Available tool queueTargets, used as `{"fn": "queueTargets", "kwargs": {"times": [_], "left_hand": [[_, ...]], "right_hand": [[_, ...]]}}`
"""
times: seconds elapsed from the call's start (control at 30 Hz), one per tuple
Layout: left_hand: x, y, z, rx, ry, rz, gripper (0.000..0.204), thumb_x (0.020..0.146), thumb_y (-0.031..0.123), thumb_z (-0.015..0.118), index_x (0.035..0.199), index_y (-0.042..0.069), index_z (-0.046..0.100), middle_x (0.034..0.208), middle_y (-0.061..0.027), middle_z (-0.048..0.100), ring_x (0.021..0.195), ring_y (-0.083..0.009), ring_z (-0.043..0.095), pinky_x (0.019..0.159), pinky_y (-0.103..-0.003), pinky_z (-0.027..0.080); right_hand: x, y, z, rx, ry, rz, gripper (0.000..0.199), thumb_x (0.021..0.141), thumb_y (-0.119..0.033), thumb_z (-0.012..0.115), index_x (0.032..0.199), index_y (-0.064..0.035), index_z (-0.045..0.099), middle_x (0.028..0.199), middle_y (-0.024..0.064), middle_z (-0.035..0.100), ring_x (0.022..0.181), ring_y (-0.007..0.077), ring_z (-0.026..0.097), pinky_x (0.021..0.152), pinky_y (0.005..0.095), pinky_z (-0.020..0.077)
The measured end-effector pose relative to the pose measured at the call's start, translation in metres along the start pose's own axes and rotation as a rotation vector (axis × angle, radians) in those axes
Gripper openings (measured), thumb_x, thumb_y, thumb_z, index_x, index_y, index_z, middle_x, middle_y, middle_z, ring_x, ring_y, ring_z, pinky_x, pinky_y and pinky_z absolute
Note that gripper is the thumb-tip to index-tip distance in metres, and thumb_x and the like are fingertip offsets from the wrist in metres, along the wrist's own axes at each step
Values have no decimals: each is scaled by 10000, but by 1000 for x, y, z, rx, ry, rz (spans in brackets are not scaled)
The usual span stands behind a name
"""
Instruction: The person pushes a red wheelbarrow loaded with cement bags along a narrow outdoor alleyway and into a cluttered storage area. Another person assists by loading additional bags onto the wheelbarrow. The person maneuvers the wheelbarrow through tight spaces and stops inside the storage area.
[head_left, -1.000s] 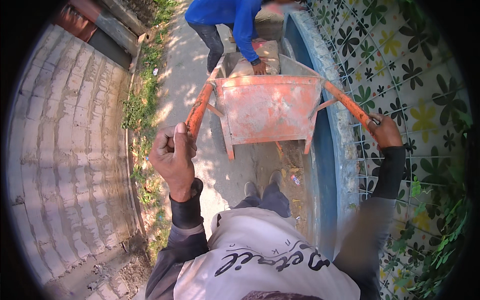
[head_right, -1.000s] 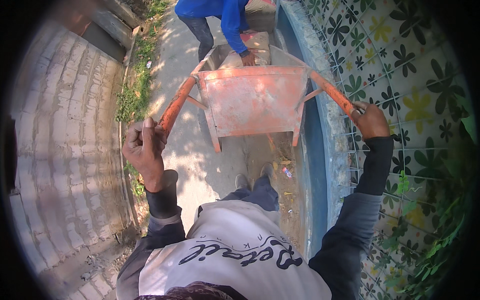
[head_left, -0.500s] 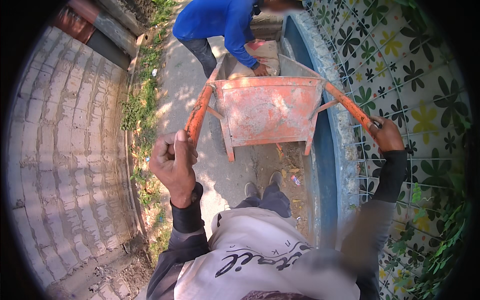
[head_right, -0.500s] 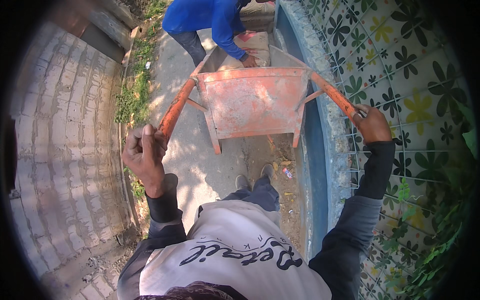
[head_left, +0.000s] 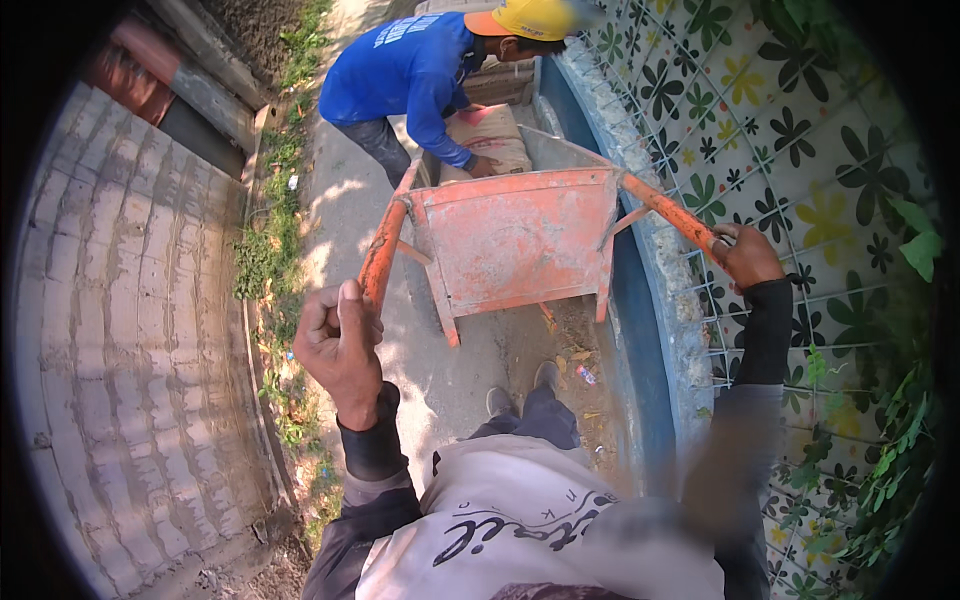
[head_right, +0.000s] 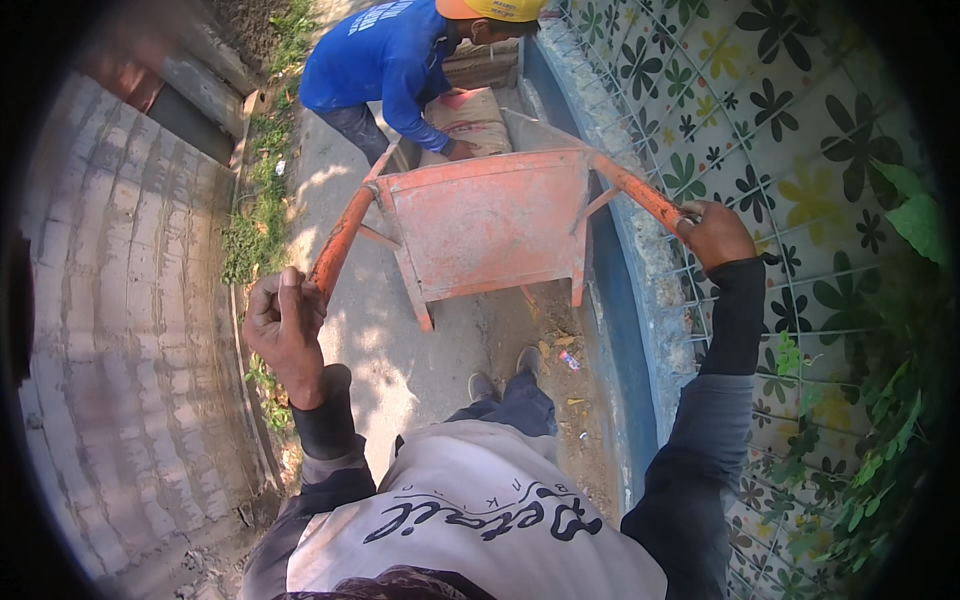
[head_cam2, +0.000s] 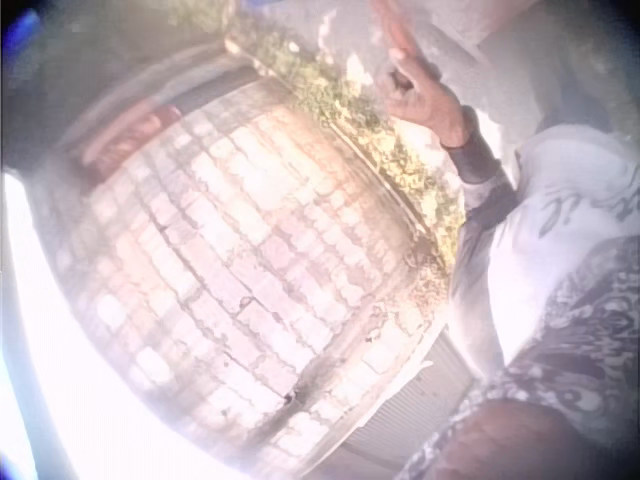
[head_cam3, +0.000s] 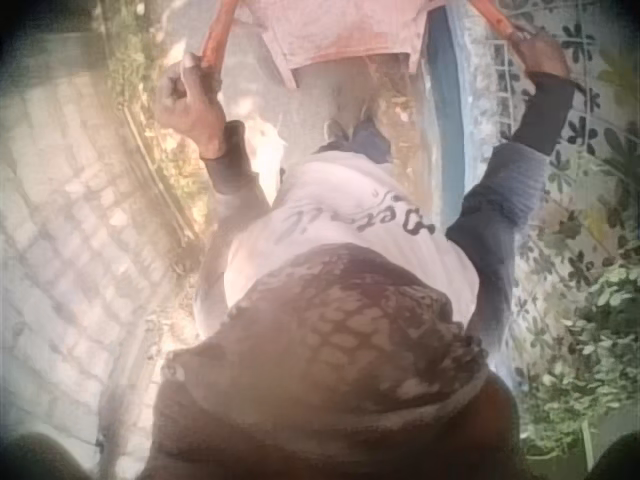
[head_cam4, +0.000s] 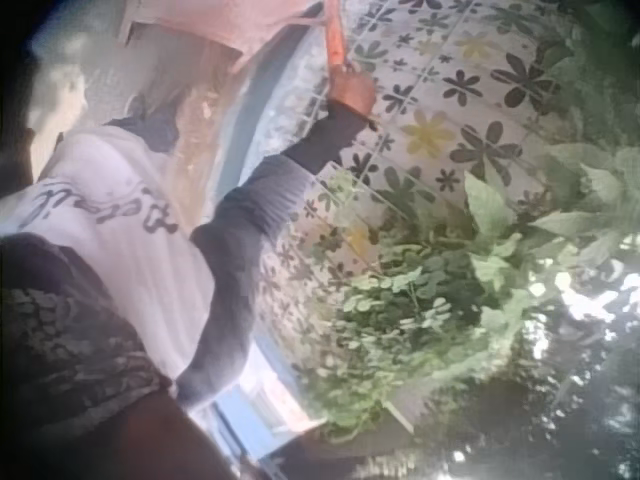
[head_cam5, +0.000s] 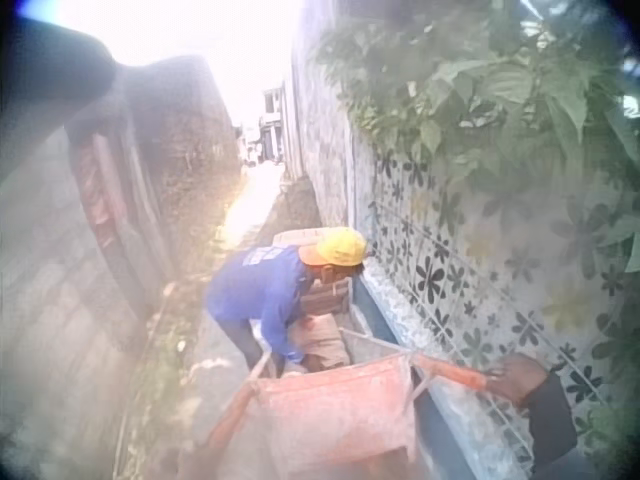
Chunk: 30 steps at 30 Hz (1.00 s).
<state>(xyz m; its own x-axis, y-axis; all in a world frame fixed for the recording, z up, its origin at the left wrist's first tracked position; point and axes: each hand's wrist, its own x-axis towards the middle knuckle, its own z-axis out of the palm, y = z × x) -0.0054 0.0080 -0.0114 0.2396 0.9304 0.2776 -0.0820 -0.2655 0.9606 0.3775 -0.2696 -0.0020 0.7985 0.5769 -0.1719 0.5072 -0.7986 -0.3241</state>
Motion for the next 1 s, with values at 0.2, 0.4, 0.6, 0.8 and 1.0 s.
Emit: {"fn": "queueTargets", "kwargs": {"times": [0.2,0.4,0.6,0.8,1.0], "left_hand": [[-11,1,-19,-48,-312,-97,189,957,198,608,937,11,594,630,22,495,537,-42,401,537,-184,339],[55,-7,-28,338,-1171,-199,315,970,216,555,1261,99,581,969,-76,616,795,-207,605,746,-417,513],[29,26,-12,72,-710,-322,283,818,48,744,1084,-12,671,557,48,510,465,-32,478,446,-199,321],[20,28,-42,9,-632,-328,286,842,103,757,1094,-3,674,547,66,484,491,-31,467,477,-211,324],[10,27,-32,-11,-608,-299,298,843,124,761,1092,-14,673,551,51,512,488,-35,474,480,-215,321]], "right_hand": [[9,15,-1,-180,48,-10,375,805,-376,634,853,-15,722,822,189,696,797,369,678,734,463,528],[-9,10,0,-136,143,62,276,781,-251,608,812,-1,722,815,200,704,780,362,693,717,455,546],[-13,22,-10,-122,92,47,333,810,-373,661,970,-96,753,934,193,695,902,371,673,820,458,530],[-5,-19,-5,-60,57,9,322,768,-308,685,966,-63,754,853,199,698,853,364,675,798,442,523],[-1,1,-6,-80,26,12,320,777,-307,686,954,-48,750,865,205,698,851,371,672,797,446,520]]}}
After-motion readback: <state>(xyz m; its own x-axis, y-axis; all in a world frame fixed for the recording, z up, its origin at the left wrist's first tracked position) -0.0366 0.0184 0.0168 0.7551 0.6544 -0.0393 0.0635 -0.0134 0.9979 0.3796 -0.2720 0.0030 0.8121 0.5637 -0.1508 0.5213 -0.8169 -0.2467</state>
